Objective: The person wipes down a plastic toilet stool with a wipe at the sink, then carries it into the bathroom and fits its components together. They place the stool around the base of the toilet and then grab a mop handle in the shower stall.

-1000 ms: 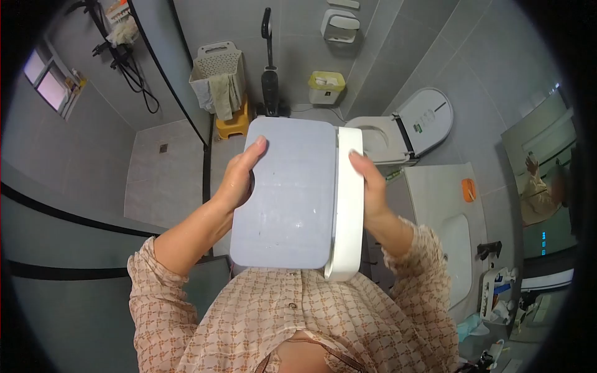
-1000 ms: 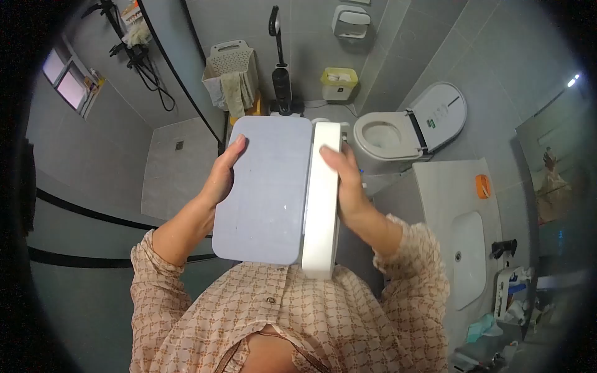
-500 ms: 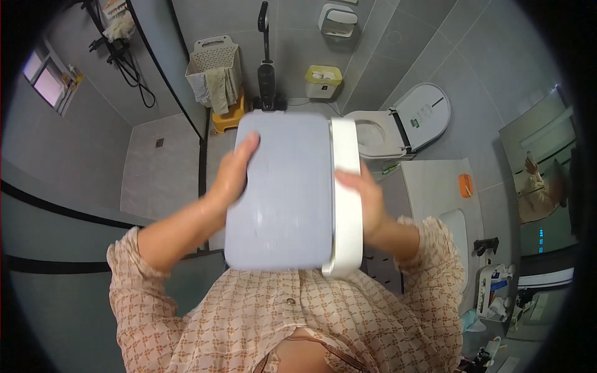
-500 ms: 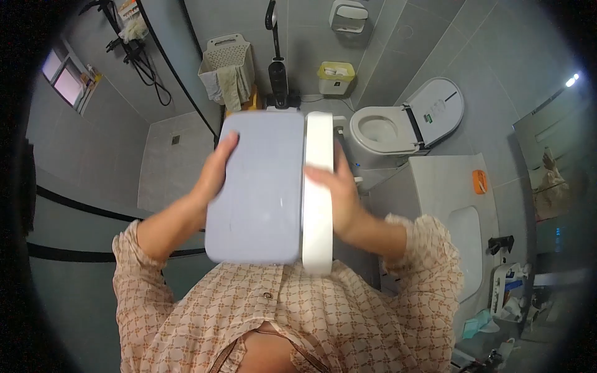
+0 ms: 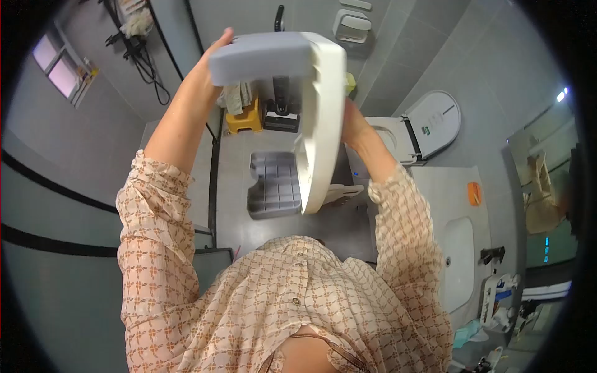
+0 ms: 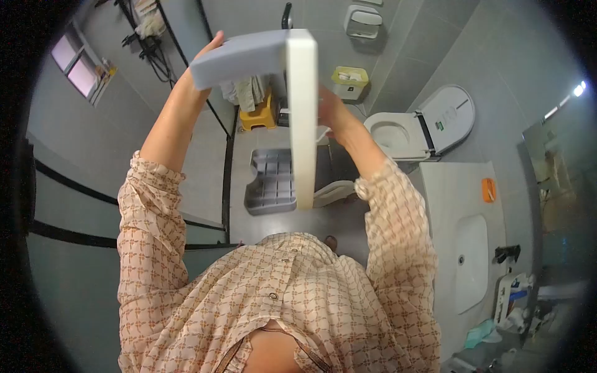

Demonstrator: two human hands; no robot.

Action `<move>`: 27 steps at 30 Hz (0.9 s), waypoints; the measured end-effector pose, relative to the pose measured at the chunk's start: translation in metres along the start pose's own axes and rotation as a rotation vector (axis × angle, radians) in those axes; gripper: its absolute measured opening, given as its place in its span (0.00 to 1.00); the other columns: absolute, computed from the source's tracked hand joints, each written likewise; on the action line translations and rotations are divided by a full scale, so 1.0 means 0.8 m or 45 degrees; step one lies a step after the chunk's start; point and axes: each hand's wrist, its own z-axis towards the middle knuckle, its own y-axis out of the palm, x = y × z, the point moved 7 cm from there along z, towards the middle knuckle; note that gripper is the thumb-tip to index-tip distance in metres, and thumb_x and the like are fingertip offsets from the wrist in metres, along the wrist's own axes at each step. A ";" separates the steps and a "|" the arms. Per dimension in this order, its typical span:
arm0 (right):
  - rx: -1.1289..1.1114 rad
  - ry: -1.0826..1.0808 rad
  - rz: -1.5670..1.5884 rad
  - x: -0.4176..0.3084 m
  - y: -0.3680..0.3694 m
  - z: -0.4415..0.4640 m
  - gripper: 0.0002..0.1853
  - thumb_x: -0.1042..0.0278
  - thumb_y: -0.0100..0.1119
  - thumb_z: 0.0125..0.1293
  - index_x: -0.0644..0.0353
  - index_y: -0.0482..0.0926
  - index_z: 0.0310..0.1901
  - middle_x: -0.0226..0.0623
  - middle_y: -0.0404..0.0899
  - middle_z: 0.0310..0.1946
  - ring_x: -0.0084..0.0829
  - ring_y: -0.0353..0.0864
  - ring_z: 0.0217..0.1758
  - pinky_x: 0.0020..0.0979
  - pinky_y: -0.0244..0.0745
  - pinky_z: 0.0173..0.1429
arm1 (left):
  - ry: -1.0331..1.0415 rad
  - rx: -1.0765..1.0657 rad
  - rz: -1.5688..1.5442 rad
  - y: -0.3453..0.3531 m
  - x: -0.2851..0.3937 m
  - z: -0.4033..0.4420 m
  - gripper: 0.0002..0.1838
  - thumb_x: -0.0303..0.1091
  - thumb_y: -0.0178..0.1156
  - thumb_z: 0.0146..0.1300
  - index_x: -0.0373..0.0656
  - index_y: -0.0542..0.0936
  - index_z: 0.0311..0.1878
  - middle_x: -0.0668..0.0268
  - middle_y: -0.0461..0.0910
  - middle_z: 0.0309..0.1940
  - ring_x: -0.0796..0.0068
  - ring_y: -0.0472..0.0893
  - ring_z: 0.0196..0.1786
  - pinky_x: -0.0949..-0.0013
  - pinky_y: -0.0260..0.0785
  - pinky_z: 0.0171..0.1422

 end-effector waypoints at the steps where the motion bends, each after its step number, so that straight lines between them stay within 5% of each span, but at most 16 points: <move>1: -0.066 0.023 -0.033 0.003 0.003 0.020 0.50 0.18 0.33 0.54 0.54 0.67 0.65 0.44 0.76 0.54 0.42 0.73 0.53 0.60 0.50 0.58 | -0.053 0.020 -0.177 -0.018 -0.009 0.029 0.19 0.43 0.52 0.67 0.37 0.74 0.52 0.56 0.78 0.47 0.67 0.79 0.47 0.64 0.74 0.49; 5: -0.156 0.123 -0.066 0.006 0.021 0.065 0.42 0.29 0.36 0.59 0.57 0.66 0.64 0.45 0.75 0.55 0.43 0.74 0.53 0.56 0.56 0.58 | -0.203 0.187 -0.638 -0.073 -0.047 0.105 0.16 0.35 0.50 0.66 0.36 0.73 0.53 0.54 0.77 0.48 0.61 0.79 0.52 0.53 0.76 0.53; 10: -0.203 0.203 0.080 0.007 0.042 0.074 0.33 0.43 0.39 0.65 0.60 0.65 0.63 0.47 0.73 0.56 0.44 0.76 0.53 0.50 0.65 0.57 | -0.200 0.396 -0.606 -0.125 -0.096 0.149 0.12 0.34 0.48 0.69 0.37 0.75 0.48 0.54 0.78 0.49 0.58 0.81 0.47 0.50 0.77 0.50; 16: -0.279 0.240 0.359 -0.023 0.067 0.038 0.22 0.59 0.44 0.72 0.64 0.63 0.62 0.49 0.71 0.56 0.46 0.78 0.53 0.44 0.75 0.57 | -0.309 0.590 -0.824 -0.162 -0.131 0.161 0.12 0.27 0.44 0.68 0.37 0.76 0.47 0.56 0.78 0.44 0.62 0.80 0.42 0.57 0.77 0.45; 17: -0.218 0.155 0.386 -0.034 0.072 0.025 0.23 0.49 0.40 0.70 0.61 0.69 0.53 0.40 0.73 0.42 0.36 0.77 0.37 0.40 0.74 0.43 | -0.320 0.615 -0.848 -0.160 -0.134 0.160 0.12 0.27 0.45 0.68 0.37 0.76 0.47 0.56 0.78 0.43 0.62 0.80 0.42 0.57 0.77 0.45; 20: -0.114 0.188 0.451 -0.048 0.075 0.002 0.29 0.37 0.39 0.66 0.58 0.72 0.48 0.35 0.74 0.35 0.26 0.75 0.34 0.36 0.70 0.40 | -0.344 0.660 -0.856 -0.157 -0.138 0.146 0.11 0.26 0.45 0.68 0.36 0.75 0.47 0.58 0.77 0.42 0.64 0.80 0.41 0.58 0.76 0.43; 25: 0.006 0.436 0.483 -0.086 0.088 -0.025 0.25 0.52 0.42 0.71 0.57 0.63 0.65 0.46 0.66 0.63 0.41 0.65 0.65 0.40 0.58 0.71 | -0.307 0.639 -0.971 -0.164 -0.146 0.144 0.09 0.26 0.48 0.68 0.35 0.75 0.46 0.60 0.78 0.40 0.64 0.81 0.41 0.59 0.76 0.41; 27: -0.088 0.382 0.588 -0.044 0.075 0.008 0.24 0.52 0.44 0.68 0.53 0.66 0.63 0.41 0.65 0.64 0.39 0.60 0.68 0.45 0.47 0.73 | -0.333 0.518 -1.024 -0.162 -0.152 0.148 0.09 0.30 0.51 0.68 0.36 0.75 0.47 0.58 0.80 0.42 0.61 0.82 0.43 0.55 0.78 0.45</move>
